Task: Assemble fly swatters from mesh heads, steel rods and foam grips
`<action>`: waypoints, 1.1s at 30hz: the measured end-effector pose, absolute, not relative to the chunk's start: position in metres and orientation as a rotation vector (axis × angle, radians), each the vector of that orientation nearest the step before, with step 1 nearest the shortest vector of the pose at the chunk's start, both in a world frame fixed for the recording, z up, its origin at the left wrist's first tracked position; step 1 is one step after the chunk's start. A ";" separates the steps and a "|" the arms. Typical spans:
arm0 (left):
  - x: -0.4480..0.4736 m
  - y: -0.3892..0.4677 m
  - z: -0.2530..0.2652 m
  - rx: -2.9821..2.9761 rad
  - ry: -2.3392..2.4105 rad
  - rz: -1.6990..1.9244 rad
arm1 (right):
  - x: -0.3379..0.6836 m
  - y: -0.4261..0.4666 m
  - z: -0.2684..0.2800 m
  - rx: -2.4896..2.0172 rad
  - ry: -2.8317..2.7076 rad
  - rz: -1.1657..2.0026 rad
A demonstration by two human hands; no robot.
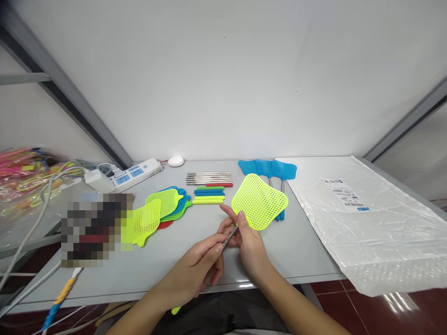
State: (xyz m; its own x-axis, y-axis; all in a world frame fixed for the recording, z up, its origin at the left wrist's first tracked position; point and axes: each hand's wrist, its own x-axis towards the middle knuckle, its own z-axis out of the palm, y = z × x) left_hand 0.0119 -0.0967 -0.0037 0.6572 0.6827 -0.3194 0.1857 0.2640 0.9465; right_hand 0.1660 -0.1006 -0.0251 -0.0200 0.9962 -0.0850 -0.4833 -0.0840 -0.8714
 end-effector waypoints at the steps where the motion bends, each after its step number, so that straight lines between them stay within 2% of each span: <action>1: 0.012 -0.097 -0.004 1.284 0.836 0.389 | 0.166 -0.100 -0.025 -0.894 -0.790 1.463; 13: 0.011 -0.094 0.002 0.854 0.645 0.395 | 0.159 -0.105 -0.022 -0.975 -0.818 1.524; 27: 0.023 -0.101 0.007 1.033 0.787 0.501 | 0.159 -0.111 -0.023 -0.825 -0.891 1.707; 30: 0.025 -0.101 0.013 0.831 0.762 0.674 | 0.157 -0.111 -0.027 -0.857 -0.906 1.673; 33: 0.032 -0.099 0.020 0.568 0.697 1.000 | 0.152 -0.115 -0.026 -0.901 -1.011 1.511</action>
State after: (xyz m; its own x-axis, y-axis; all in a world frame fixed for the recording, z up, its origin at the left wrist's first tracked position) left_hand 0.0315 -0.0989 0.0202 0.3624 0.8947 -0.2612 -0.5552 0.4323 0.7105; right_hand 0.1521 -0.1150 -0.0257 -0.1575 0.9870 -0.0304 -0.3487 -0.0844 -0.9334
